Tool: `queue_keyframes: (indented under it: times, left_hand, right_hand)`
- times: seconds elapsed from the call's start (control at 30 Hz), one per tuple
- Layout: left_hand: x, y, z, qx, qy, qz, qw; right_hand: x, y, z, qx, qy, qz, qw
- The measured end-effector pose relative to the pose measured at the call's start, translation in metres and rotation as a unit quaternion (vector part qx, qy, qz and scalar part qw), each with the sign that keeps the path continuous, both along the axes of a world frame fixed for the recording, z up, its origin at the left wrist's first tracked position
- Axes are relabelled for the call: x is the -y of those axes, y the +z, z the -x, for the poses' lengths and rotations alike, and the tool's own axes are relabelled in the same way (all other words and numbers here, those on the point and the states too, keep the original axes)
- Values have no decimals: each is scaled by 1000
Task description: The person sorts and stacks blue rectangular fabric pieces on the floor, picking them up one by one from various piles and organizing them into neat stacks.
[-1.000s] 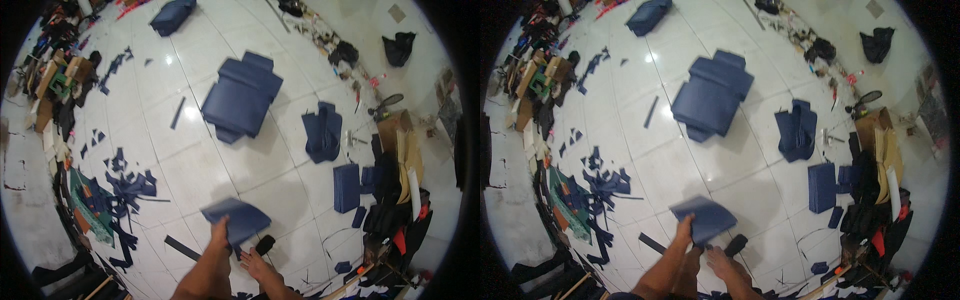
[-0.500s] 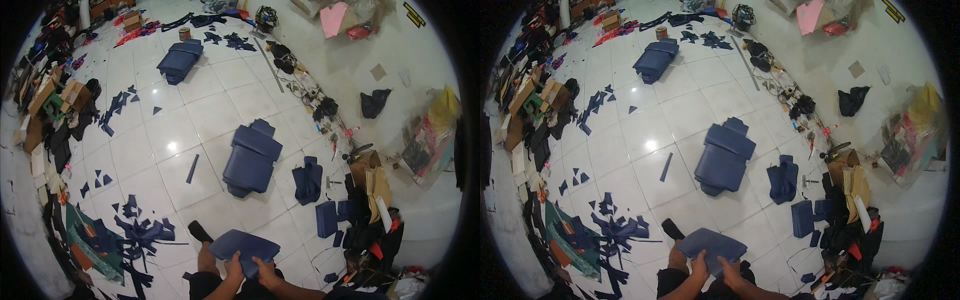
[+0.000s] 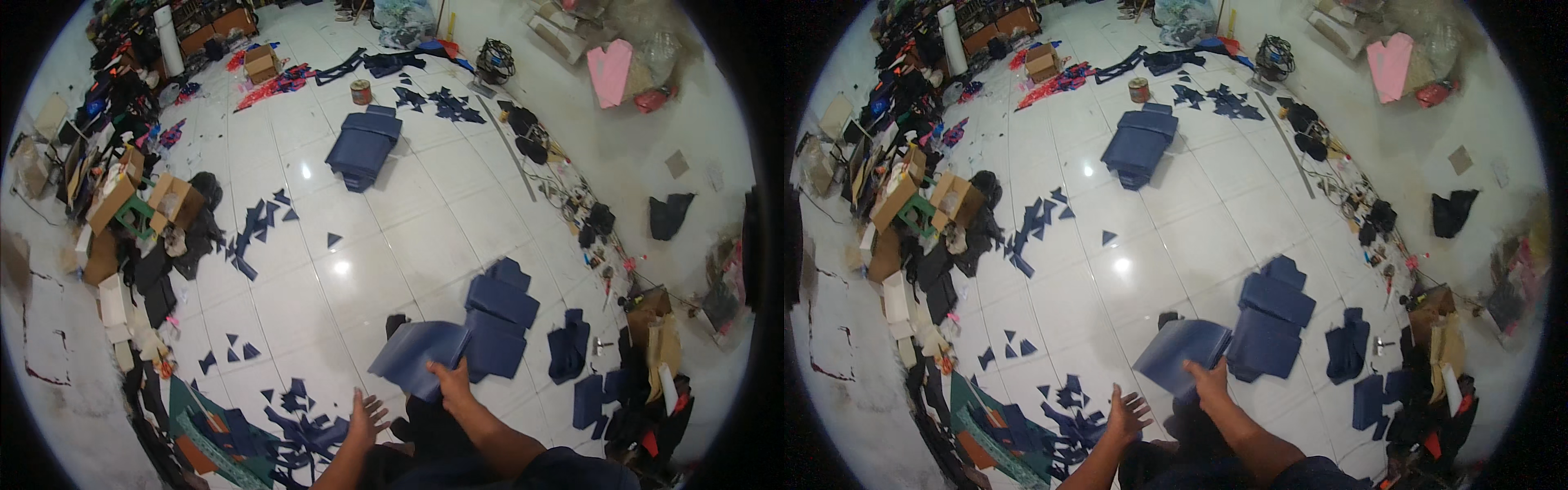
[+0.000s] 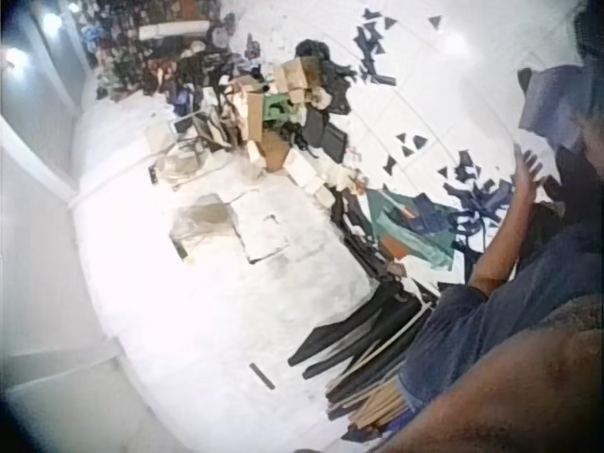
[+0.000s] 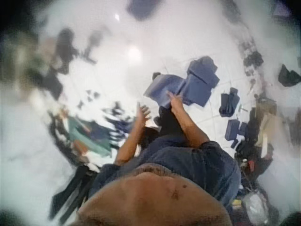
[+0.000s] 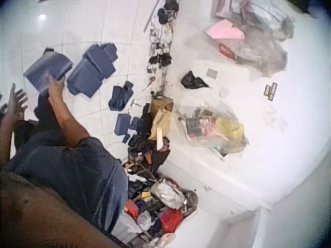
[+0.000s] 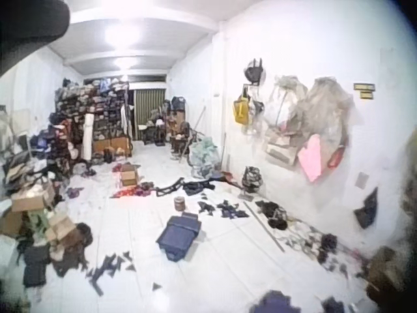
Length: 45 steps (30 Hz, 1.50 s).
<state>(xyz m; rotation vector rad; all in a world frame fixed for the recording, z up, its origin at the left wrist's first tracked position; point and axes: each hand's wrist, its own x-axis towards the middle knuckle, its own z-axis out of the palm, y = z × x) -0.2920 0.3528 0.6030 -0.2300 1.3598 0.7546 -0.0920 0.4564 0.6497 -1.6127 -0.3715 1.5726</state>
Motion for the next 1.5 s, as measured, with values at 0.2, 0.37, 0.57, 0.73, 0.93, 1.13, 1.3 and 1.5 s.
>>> queue_keyframes:
  times: [0.2, 0.37, 0.57, 0.73, 0.93, 1.13, 1.3, 1.5]
  left_hand:
    - [-51, -122, 139, -214, 42, 67, 974]
    - [-59, -221, 108, -427, -345, 99, 830]
    - [-215, -187, 66, -279, -181, 178, 926]
    - [-263, -171, 63, -261, -162, 218, 926]
    - [-285, -160, 77, -250, -183, 247, 918]
    - [-287, -130, 90, -242, -195, 264, 913]
    - [-269, -121, 111, -246, -164, 245, 923]
    - [-245, -96, 147, -284, -136, 219, 924]
  right_hand:
    - [-259, -46, 53, -1, -2, -79, 997]
    - [-507, -131, 136, -18, 65, -116, 991]
    - [-756, -204, 185, -61, 161, -194, 966]
    - [-888, -332, 194, -164, 173, -160, 958]
    - [-935, -485, 179, -47, 158, -54, 985]
    - [-939, -481, 175, -48, 210, -16, 976]
    - [-928, -459, 167, -90, 70, 23, 993]
    - [-795, -448, 104, -27, 40, -44, 998]
